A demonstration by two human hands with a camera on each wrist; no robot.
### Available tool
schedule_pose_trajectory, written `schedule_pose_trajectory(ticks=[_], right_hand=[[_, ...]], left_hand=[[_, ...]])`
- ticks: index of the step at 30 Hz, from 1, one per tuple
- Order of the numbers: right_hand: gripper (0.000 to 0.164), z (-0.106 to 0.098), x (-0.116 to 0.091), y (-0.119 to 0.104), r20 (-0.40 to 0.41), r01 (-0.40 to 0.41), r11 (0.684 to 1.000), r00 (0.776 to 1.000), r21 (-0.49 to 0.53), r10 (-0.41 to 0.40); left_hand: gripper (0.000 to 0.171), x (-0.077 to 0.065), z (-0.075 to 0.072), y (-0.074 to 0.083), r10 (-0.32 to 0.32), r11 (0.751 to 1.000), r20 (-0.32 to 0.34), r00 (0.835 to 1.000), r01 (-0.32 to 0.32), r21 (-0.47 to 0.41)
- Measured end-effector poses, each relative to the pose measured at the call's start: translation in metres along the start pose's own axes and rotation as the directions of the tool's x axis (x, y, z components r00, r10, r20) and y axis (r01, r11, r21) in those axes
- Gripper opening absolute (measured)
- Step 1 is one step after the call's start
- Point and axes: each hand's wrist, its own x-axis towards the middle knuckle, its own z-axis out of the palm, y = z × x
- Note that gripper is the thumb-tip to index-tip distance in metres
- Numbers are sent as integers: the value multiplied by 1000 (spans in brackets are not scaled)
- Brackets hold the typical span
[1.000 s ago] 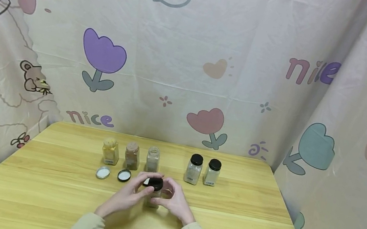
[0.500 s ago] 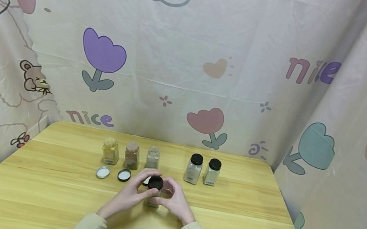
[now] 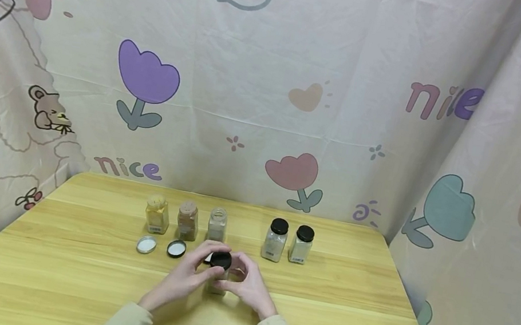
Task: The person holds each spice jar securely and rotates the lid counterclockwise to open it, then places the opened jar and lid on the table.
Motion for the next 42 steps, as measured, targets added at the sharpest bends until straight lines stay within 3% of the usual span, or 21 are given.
schedule_pose_trajectory(ticks=[6, 10, 15, 20, 23, 25, 30, 35, 38, 42], right_hand=[[50, 0, -1, -3, -4, -3, 1000, 1000, -2, 3], [51, 0, -2, -4, 2, 7, 1000, 1000, 2, -7], [48, 0, -1, -3, 5, 13, 1000, 1000, 9, -13], [47, 0, -1, -3, 13, 10, 1000, 1000, 22, -10], [49, 0, -2, -3, 16, 14, 1000, 1000, 23, -14], [50, 0, -2, -3, 16, 17, 1000, 1000, 25, -18], [50, 0, -2, -4, 6, 5, 1000, 1000, 14, -5], [52, 0, -2, -4, -4, -4, 1000, 1000, 2, 4], [51, -1, -2, -3, -3, 1, 1000, 1000, 4, -1], [48, -1, -2, -2, 9, 16, 1000, 1000, 11, -16]], left_hand=[[41, 0, 8, 1, -34, 999, -72, 997, 36, 26], [43, -1, 8, 3, -31, 998, -72, 997, 35, 57], [46, -1, 3, 3, -57, 997, -4, 998, 57, 56], [45, -1, -6, 2, -36, 999, 114, 993, 35, 8], [43, -1, -8, 2, -26, 1000, 145, 989, 27, -9], [41, 0, -8, 1, -18, 1000, 131, 991, 19, -7], [38, 0, -1, 2, -9, 999, 21, 1000, 9, 34], [39, 0, 7, 4, -10, 997, -70, 998, 16, 74], [41, 0, 6, 4, -18, 996, -57, 998, 23, 90], [44, -1, -2, 5, -53, 997, 46, 998, 51, 57]])
